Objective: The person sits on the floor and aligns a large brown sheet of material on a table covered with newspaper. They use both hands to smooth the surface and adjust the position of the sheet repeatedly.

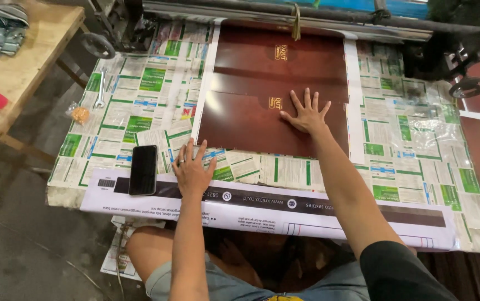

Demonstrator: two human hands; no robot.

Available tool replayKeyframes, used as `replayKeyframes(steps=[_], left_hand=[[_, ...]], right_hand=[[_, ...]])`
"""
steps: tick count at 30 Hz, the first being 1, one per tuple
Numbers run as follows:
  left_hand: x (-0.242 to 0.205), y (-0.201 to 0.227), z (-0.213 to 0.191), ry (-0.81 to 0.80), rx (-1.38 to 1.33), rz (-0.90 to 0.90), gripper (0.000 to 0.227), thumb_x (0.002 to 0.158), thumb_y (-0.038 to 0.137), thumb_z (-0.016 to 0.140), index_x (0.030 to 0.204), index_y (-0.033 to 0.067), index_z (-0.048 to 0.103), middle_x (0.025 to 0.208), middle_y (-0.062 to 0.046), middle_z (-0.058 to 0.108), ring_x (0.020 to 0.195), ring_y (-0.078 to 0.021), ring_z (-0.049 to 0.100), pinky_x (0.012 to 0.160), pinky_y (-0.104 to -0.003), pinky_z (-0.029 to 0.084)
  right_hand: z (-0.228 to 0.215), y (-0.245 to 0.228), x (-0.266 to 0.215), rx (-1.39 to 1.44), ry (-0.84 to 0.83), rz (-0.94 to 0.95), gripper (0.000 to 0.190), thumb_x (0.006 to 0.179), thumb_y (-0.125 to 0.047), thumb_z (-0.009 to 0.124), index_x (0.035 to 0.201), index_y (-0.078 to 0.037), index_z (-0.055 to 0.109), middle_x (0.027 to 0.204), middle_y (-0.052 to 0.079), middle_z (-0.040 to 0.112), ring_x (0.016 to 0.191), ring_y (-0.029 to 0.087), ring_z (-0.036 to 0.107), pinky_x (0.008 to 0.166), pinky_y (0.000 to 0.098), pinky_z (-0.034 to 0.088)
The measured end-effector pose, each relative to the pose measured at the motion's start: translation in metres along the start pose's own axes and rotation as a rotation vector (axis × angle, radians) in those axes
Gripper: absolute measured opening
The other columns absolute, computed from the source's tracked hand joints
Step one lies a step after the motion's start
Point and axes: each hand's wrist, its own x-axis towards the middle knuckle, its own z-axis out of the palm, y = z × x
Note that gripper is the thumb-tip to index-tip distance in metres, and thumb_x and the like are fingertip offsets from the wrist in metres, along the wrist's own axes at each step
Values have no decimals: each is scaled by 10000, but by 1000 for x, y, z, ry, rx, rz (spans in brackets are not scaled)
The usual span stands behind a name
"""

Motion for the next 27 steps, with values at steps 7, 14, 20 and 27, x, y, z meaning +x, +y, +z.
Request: replayKeyframes(steps=[7,14,20,27], left_hand=[[5,2,-6,-10,27,-17,617,922,579,592,1495,362,523,1621,-19,368,1460,-266,354,1164,-533,261],[-1,5,-13,13,-31,-4,695,896,582,617,1492,245,497,1516,-103,451,1433,-277,404,1159,-527,288],[-6,-5,-6,139,-274,-40,769,965,474,569,1585,93,321,1489,-205,437,1412,-360,414,1172,-555,321],[-10,-28,17,280,-452,-24,601,1077,276,473,1637,102,341,1597,-216,416,1471,-398,393,1222,-540,306]], right_hand=[[18,-33,-66,3,43,-103,1102,763,-966,315,1645,-363,46,1714,159,-119,1559,414,-123,1135,766,-95],[25,-19,-140,-19,40,-294,1038,793,-859,498,1638,-357,163,1706,180,22,1565,397,-3,1163,729,10],[8,-18,-147,-75,29,-375,828,896,-707,548,1599,-342,304,1667,184,214,1536,402,193,1168,673,215],[-83,-31,-162,-44,29,-262,416,1048,-500,563,1390,-297,681,1272,30,741,1119,227,709,1002,451,551]])
